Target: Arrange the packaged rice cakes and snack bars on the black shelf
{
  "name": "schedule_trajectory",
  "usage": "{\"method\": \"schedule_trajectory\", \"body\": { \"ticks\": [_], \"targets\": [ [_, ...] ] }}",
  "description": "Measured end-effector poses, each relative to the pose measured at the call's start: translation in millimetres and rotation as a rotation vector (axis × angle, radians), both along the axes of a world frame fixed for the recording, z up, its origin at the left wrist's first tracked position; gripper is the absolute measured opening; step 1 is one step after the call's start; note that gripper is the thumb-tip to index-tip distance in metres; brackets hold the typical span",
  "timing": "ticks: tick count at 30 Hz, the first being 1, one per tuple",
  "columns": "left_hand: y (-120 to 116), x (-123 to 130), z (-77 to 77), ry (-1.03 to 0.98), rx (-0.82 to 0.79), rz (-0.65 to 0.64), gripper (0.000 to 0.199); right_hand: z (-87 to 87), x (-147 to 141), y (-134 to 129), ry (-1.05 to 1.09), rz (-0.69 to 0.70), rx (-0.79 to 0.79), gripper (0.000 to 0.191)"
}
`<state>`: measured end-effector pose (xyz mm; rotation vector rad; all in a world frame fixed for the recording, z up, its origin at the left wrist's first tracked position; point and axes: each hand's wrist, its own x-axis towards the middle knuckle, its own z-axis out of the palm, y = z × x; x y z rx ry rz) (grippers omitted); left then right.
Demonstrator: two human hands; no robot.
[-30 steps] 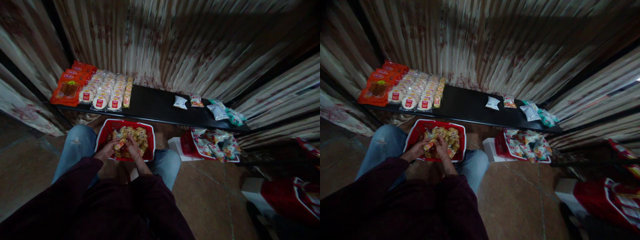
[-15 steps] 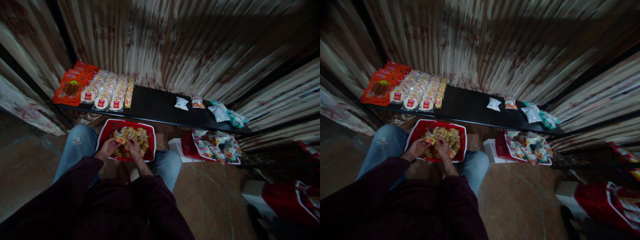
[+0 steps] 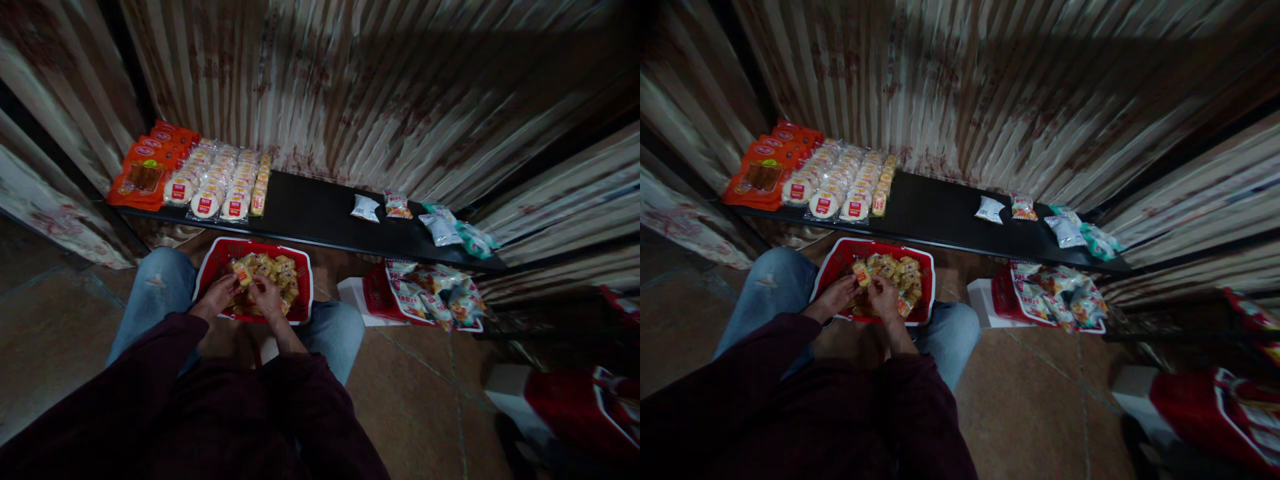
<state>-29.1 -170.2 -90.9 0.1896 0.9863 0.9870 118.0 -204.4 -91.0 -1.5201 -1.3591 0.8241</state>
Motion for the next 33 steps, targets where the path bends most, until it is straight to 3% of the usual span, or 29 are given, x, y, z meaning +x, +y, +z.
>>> {"method": "schedule_trajectory", "body": {
  "ticks": [6, 17, 23, 33],
  "targets": [
    [0.1, 2.2, 2.1, 0.005, -0.008, -0.006, 0.003, 4.1, -5.2, -1.0, 0.187, 0.02, -0.101, 0.024],
    [-1.9, 4.5, 8.4, -0.004, -0.003, -0.025, 0.01, 9.6, -7.2, -1.3, 0.37, -0.007, -0.152, 0.025],
    [-2.9, 5.2, 5.9, 0.033, -0.009, -0.022, 0.012, 8.8, -8.6, -1.4, 0.33, -0.045, -0.117, 0.017],
    [-5.6, 9.8, 0.8, 0.073, 0.02, -0.023, 0.017, 13.2, -7.0, -1.3, -0.006, 0.026, 0.115, 0.014]
  ]
}}
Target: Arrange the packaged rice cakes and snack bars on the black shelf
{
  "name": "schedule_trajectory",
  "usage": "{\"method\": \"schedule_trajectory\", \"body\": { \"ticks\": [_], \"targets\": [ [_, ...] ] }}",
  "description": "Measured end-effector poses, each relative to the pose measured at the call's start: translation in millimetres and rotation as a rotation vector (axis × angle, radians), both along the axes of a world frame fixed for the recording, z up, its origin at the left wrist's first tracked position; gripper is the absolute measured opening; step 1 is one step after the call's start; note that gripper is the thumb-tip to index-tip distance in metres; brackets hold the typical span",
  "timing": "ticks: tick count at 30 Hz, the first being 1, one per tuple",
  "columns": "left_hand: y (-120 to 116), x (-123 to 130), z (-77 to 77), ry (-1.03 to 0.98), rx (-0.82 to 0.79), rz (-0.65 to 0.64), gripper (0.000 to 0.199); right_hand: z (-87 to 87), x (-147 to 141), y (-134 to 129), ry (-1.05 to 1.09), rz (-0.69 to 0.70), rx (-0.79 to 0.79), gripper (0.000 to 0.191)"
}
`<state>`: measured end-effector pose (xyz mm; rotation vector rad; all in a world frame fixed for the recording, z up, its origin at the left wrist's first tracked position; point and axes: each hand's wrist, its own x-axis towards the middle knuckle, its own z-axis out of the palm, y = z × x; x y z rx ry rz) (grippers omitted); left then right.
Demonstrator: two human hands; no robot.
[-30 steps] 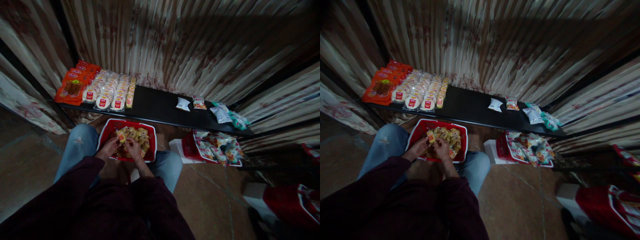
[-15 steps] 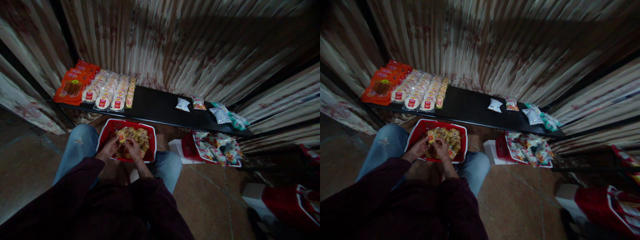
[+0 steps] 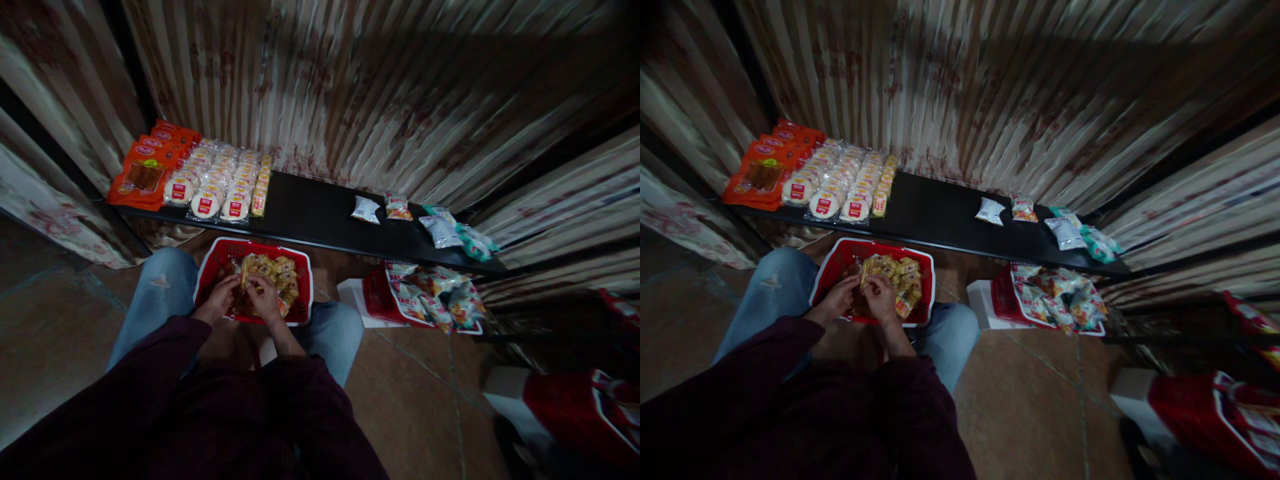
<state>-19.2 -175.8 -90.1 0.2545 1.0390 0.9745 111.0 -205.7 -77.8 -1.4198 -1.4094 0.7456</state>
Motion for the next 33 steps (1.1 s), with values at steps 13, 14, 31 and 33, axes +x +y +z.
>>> {"method": "schedule_trajectory", "body": {
  "ticks": [13, 14, 31, 33],
  "targets": [
    [1.1, 4.0, 7.4, -0.088, -0.074, -0.033, 0.008, 0.4, -5.1, -3.0, 0.014, 0.067, -0.011, 0.016],
    [1.4, 3.8, 7.7, -0.093, -0.077, -0.031, 0.009, -0.2, -5.0, -2.9, 0.02, 0.053, -0.035, 0.016],
    [1.2, 3.1, 8.3, -0.102, -0.08, -0.035, 0.013, -7.8, -5.5, -1.5, 0.062, 0.016, -0.108, 0.018],
    [0.1, 3.3, 7.8, -0.099, -0.065, -0.047, 0.008, -8.8, -4.6, -1.2, 0.06, 0.002, -0.131, 0.019]
  ]
}}
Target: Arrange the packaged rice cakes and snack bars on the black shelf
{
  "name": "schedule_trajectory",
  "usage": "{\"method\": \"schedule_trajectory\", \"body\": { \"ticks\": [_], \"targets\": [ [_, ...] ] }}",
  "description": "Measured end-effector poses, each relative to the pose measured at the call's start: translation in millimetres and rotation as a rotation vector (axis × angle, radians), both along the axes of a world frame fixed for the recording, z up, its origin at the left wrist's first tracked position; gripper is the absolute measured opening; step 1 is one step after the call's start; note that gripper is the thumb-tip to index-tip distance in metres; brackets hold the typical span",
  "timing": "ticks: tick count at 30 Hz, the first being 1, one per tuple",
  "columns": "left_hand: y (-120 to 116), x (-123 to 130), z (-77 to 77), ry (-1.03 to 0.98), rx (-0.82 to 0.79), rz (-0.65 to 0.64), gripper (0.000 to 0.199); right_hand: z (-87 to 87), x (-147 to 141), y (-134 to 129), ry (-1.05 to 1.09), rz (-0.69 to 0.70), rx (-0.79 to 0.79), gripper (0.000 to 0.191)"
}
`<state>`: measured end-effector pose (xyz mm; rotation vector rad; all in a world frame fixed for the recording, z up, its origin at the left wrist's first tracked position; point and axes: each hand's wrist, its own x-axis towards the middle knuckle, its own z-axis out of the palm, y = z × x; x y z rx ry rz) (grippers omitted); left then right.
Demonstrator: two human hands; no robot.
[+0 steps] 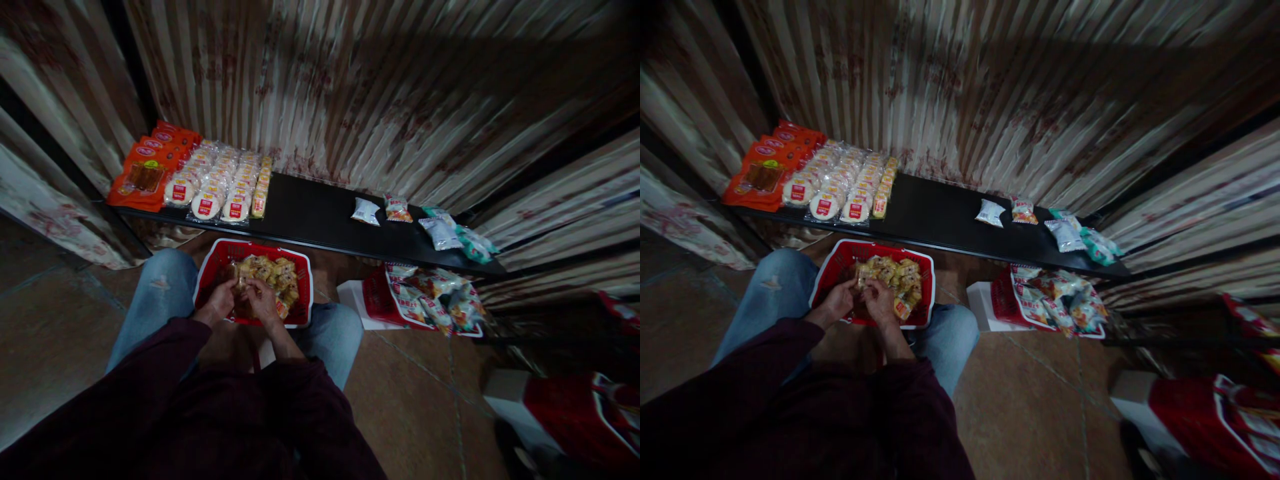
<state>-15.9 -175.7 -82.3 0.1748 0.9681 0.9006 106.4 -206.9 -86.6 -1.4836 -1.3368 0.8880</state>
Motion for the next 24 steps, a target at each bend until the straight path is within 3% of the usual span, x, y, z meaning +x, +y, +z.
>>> {"method": "schedule_trajectory", "body": {
  "ticks": [8, 15, 24],
  "targets": [
    [-4.1, 3.9, -1.7, 0.085, 0.12, 0.045, 0.023, -4.3, 1.3, 0.7, -0.078, -0.002, -0.002, 0.018],
    [-5.1, 5.2, -6.7, 0.189, 0.14, 0.036, 0.033, -12.2, -0.8, 4.3, 0.016, -0.029, -0.052, 0.028],
    [-3.7, 6.6, 1.1, 0.173, 0.211, 0.054, 0.039, -15.1, -3.0, 3.6, 0.031, -0.043, -0.005, 0.033]
  ]
}}
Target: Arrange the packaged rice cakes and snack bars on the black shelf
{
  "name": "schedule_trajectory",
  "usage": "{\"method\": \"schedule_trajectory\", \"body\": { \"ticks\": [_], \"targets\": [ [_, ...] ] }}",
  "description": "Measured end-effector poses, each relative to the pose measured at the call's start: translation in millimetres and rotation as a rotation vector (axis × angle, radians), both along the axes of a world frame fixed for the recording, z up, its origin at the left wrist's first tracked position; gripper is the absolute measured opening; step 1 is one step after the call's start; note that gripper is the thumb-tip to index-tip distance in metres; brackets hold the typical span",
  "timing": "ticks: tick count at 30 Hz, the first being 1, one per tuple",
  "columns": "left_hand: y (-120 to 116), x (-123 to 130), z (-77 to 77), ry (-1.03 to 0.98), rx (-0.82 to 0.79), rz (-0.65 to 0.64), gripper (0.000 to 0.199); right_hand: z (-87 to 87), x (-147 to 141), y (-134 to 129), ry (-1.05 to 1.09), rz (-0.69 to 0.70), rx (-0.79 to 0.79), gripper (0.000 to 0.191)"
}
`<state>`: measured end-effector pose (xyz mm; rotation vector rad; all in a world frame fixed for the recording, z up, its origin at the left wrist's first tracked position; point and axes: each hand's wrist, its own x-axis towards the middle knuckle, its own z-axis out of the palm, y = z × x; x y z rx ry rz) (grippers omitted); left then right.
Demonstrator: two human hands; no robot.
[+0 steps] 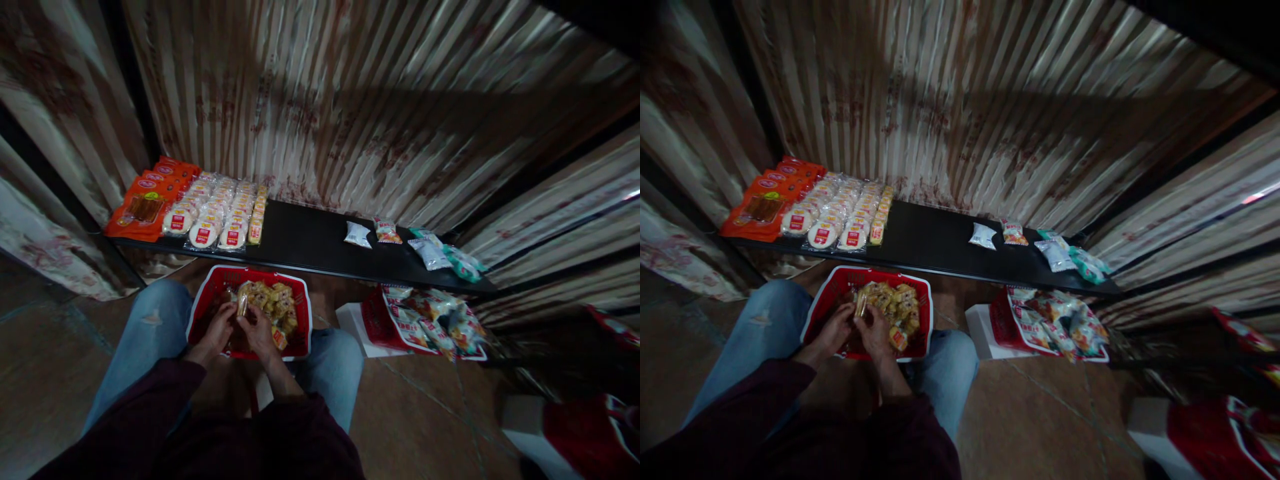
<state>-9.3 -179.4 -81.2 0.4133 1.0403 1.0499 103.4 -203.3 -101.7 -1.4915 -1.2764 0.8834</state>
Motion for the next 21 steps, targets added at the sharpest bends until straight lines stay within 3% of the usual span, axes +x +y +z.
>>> {"method": "schedule_trajectory", "body": {
  "ticks": [6, 11, 21],
  "targets": [
    [-3.5, -1.8, 10.6, 0.086, 0.034, -0.048, 0.042, 4.3, 1.9, -1.6, -0.072, -0.015, 0.011, 0.03],
    [-3.3, -2.3, 17.0, 0.253, 0.171, -0.104, 0.043, 12.5, 3.5, -3.3, -0.118, -0.063, -0.012, 0.037],
    [4.0, 1.8, 9.4, 0.439, 0.433, -0.073, 0.032, 37.1, 2.9, 4.0, -0.086, -0.029, 0.035, 0.033]
  ]
}}
